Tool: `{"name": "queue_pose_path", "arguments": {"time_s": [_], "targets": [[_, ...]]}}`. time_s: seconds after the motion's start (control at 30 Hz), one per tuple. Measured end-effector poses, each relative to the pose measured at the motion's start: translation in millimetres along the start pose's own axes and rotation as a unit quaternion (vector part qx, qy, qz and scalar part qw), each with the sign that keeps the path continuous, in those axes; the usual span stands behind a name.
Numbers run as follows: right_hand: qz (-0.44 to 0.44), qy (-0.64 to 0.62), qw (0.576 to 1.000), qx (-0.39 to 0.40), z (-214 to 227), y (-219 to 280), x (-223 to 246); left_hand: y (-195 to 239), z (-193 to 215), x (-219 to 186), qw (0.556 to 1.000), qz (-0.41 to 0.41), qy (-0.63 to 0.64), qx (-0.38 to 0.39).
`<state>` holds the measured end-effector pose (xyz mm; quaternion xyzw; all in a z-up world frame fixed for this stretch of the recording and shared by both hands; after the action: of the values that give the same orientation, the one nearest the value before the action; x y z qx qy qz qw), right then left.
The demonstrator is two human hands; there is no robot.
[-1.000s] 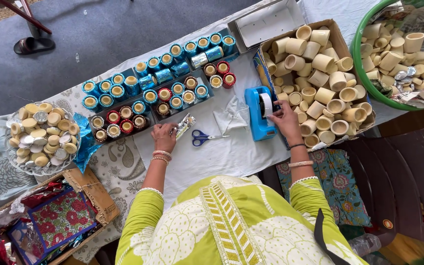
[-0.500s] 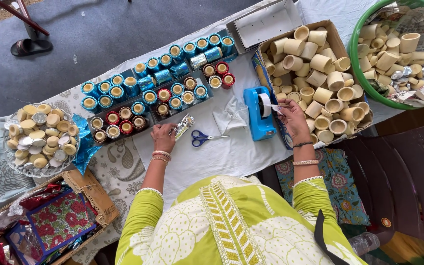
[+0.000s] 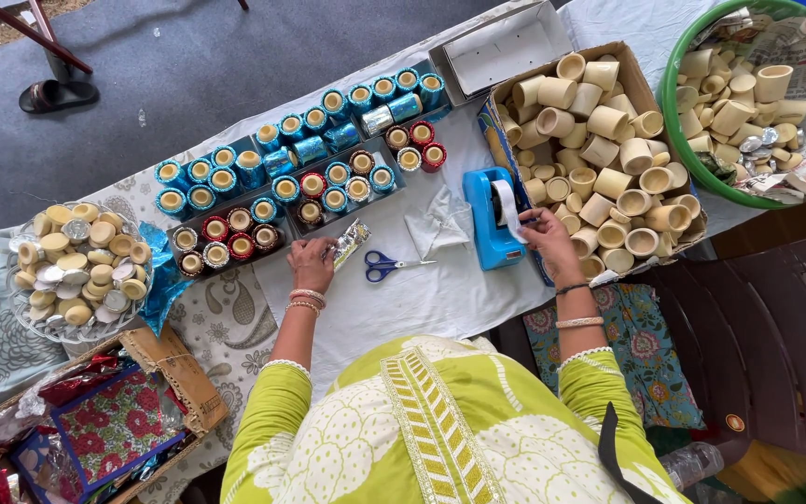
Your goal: The person wraps small cylindrical candles in shiny red and silver foil paper. They use scissors to trim the excess paper and a tape dispenser to secure the wrapping around the candles.
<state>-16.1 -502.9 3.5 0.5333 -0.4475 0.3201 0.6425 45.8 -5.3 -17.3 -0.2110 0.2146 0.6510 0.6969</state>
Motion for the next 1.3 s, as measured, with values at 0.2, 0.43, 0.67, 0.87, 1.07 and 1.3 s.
{"name": "queue_pose_path", "arguments": {"time_s": [0.2, 0.43, 0.67, 0.87, 1.07, 1.3], "targets": [[0.060, 0.160, 0.984, -0.038, -6, 5, -6, 0, 1, -2, 1.000, -0.008, 0.001, -0.009], [0.098, 0.401, 0.900, -0.142, -24, 26, 37, 0, -3, 1, 1.000, -0.016, 0.009, -0.013], [0.208, 0.341, 0.904, -0.153, -59, 18, 76, 1, 0, -2, 1.000, -0.013, 0.008, -0.008], [0.193, 0.341, 0.908, -0.149, -58, 4, 75, 0, -3, 0, 1.000, -0.015, 0.005, -0.003], [0.173, 0.333, 0.917, -0.136, -56, 7, 70, -1, -2, -2, 1.000, -0.017, 0.003, -0.002], [0.229, 0.317, 0.904, -0.175, -58, 39, 82, -1, -4, -2, 1.000, -0.022, 0.008, -0.003]]}}
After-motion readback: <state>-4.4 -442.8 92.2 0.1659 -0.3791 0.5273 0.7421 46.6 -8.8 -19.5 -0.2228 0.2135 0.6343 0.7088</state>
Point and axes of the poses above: each hand's wrist, its own y-axis away from the middle knuckle, its own z-axis out of the back of the hand, x = y × z, the point moved 5 cm from there along -y, towards the middle knuckle, and after that the axes turned 2 degrees about -x, right-handed, at the moved point
